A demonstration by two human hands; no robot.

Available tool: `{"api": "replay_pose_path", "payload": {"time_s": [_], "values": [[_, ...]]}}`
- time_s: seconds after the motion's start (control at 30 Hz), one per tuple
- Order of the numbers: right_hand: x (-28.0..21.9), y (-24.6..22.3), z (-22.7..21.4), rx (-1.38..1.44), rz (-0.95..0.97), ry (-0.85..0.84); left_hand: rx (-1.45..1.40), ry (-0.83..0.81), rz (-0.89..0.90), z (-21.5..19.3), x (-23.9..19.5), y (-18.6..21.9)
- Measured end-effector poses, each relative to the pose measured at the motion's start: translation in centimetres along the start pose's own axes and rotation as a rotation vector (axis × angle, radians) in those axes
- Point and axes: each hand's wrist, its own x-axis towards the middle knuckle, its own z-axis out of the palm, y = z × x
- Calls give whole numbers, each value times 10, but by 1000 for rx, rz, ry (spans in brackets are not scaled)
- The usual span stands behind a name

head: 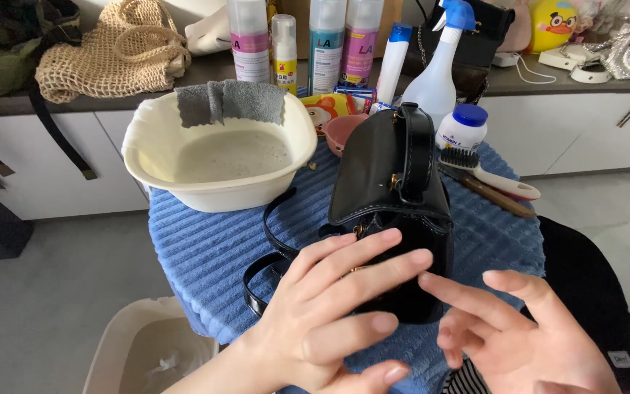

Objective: Cleaning and inspecting a black leather handbag using cleaning supplies and hands.

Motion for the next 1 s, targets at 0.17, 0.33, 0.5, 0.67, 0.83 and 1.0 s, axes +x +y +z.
{"api": "replay_pose_path", "payload": {"time_s": [0.17,0.33,0.5,0.67,0.83,1.0], "values": [[-6,19,10,-672,-273,277,28,58,24,1,8,-17],[13,35,39,-1260,-370,582,185,24,92,7,26,-38],[8,46,18,-1465,-559,518,335,104,264,7,25,-44],[1,50,15,-1401,-540,558,243,112,250,5,22,-38],[1,53,25,-1386,-541,580,291,42,144,7,28,-29],[-2,56,34,-1421,-513,615,477,-60,59,8,25,-16]]}}
